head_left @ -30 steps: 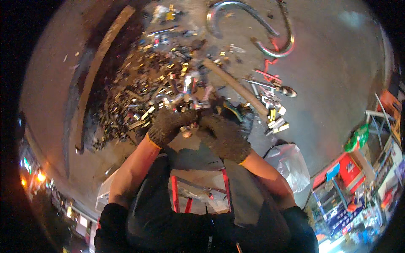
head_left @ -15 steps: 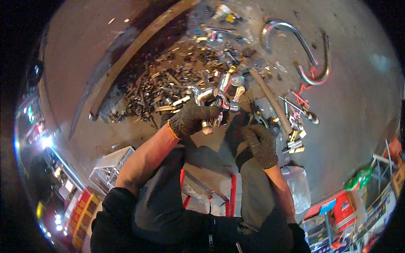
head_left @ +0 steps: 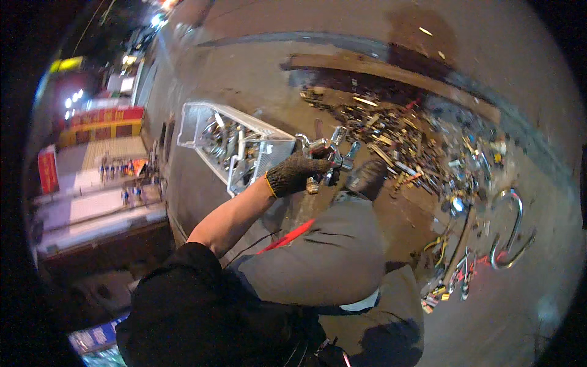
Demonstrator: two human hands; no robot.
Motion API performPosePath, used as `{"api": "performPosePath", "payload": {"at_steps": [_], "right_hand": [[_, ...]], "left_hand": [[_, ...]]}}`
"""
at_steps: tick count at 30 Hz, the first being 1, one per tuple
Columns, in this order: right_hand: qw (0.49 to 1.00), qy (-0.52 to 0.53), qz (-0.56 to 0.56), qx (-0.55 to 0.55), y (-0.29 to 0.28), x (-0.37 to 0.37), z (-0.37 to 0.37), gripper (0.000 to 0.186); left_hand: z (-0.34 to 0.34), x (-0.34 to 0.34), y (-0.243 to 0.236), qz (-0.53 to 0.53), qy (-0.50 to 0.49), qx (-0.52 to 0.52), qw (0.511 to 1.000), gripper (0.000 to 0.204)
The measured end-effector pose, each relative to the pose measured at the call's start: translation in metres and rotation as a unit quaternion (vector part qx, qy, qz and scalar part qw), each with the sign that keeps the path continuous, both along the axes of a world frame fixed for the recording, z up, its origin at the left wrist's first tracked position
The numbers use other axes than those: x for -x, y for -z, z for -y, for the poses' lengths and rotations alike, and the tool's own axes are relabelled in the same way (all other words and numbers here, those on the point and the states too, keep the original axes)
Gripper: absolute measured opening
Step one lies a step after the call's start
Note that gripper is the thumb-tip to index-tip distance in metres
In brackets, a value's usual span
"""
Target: The person sits on the ground and uses pliers and a hammer to disassemble and manipulate various lock cylinders and U-shaped shackle parts. They repeatedly strike the components, separate internal pieces, and place some parts into a white wire basket.
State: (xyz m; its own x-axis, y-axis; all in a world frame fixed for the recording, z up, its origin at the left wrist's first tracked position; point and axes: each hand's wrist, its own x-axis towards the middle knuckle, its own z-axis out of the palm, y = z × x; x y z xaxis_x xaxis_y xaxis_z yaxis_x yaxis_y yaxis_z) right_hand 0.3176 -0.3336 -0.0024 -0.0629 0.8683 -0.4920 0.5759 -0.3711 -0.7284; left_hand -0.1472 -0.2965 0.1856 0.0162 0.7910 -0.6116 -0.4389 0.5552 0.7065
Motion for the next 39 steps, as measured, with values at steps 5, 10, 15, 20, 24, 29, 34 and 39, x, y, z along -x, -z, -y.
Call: {"api": "performPosePath", "payload": {"at_steps": [5, 10, 15, 20, 24, 29, 34, 39], "right_hand": [[0.999, -0.008, 0.005, 0.044, -0.059, 0.025, -0.008, 0.031], [0.997, -0.017, 0.016, 0.067, -0.101, 0.054, -0.006, 0.033], [0.996, -0.028, 0.032, 0.082, -0.127, 0.081, 0.002, 0.034], [0.993, -0.035, 0.054, 0.098, -0.146, 0.106, 0.008, 0.036], [0.991, -0.038, 0.07, 0.11, -0.16, 0.116, 0.015, 0.037], [0.989, -0.025, 0.079, 0.123, -0.169, 0.111, 0.023, 0.039], [0.988, 0.004, 0.078, 0.132, -0.185, 0.086, 0.032, 0.041], [0.986, 0.051, 0.093, 0.126, -0.2, 0.035, 0.044, 0.043]], "left_hand": [[0.091, 0.074, -0.077, -0.168, -0.077, 0.061, 0.981, 0.029], [0.179, 0.164, -0.097, -0.122, -0.272, 0.013, 0.954, 0.033], [0.246, 0.257, -0.079, -0.348, -0.265, 0.045, 0.898, 0.033], [0.287, 0.336, -0.026, -0.467, -0.283, 0.274, 0.792, 0.039], [0.294, 0.392, 0.011, -0.527, -0.365, 0.306, 0.704, 0.065], [0.272, 0.381, 0.02, -0.593, -0.392, 0.247, 0.659, 0.069], [0.204, 0.269, -0.001, -0.587, -0.276, 0.073, 0.758, 0.048], [0.131, 0.126, -0.009, -0.591, -0.04, -0.081, 0.802, 0.031]]}}
